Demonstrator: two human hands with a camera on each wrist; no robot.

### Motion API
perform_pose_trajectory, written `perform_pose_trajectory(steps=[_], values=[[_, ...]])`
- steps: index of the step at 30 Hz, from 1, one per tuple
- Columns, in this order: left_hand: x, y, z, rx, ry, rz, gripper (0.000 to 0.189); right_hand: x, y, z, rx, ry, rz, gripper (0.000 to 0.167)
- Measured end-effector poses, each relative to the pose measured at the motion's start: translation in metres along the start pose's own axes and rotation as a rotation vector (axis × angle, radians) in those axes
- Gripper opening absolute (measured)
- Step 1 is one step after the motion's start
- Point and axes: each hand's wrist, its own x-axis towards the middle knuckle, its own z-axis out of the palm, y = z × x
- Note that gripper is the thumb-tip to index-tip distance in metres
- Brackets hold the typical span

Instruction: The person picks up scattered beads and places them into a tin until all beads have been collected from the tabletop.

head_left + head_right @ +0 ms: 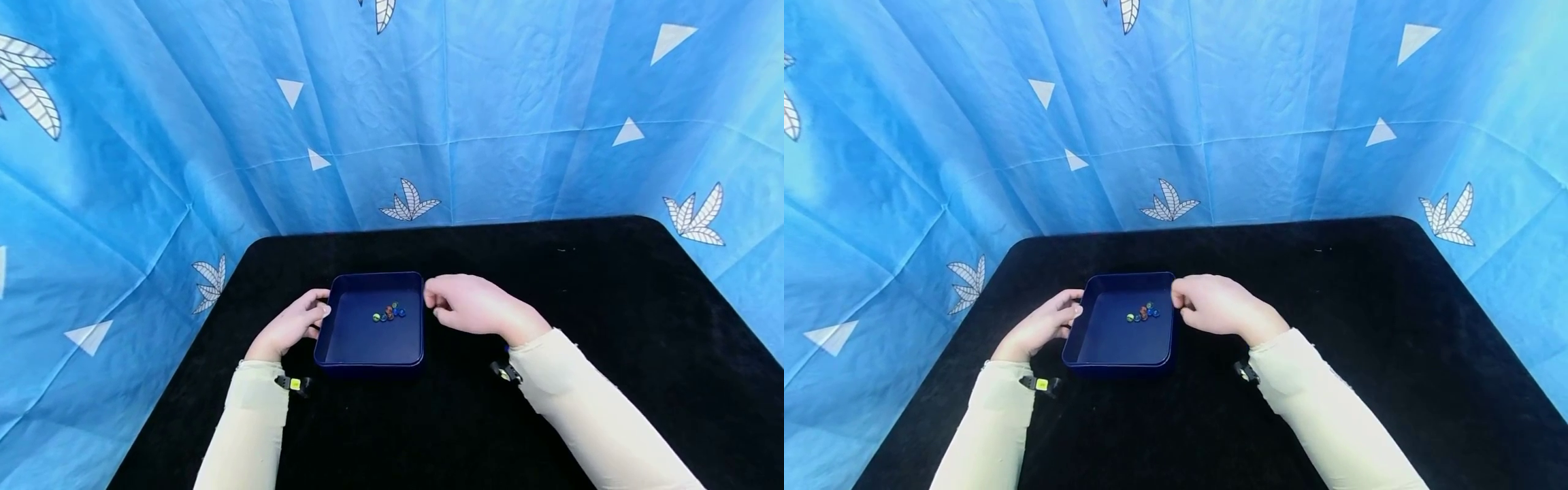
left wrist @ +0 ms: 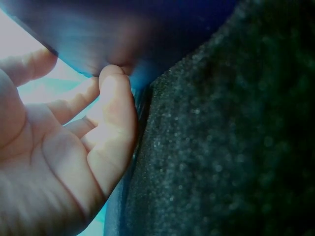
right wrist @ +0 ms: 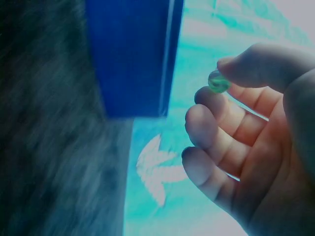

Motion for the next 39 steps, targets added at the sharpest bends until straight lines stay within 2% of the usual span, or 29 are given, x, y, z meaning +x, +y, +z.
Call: perform_pose_trajectory(steps=[6, 12, 18, 26, 33, 39], values=[[-0.005, -0.003, -0.004, 0.000, -0.002, -0.001, 0.047, 0.031, -0.035, 0.007, -0.087, -0.053, -0.094, 0.017], [-0.006, 0.001, -0.008, 0.011, 0.011, -0.010, 0.046, 0.059, -0.072, 0.027, -0.173, -0.078, -0.199, 0.017], [-0.006, 0.000, -0.007, 0.009, -0.010, 0.006, 0.048, 0.075, -0.094, 0.031, -0.192, -0.098, -0.218, 0.018], [-0.004, -0.001, -0.008, 0.006, 0.004, 0.011, 0.045, 0.084, -0.092, 0.020, -0.190, -0.101, -0.150, 0.022], [-0.001, 0.001, 0.000, 0.001, 0.002, 0.012, 0.045, 0.084, -0.079, 0.015, -0.244, -0.114, -0.070, 0.023], [0.001, 0.001, 0.001, 0.001, 0.009, 0.005, 0.047, 0.075, -0.064, 0.010, -0.232, -0.034, -0.045, 0.023]])
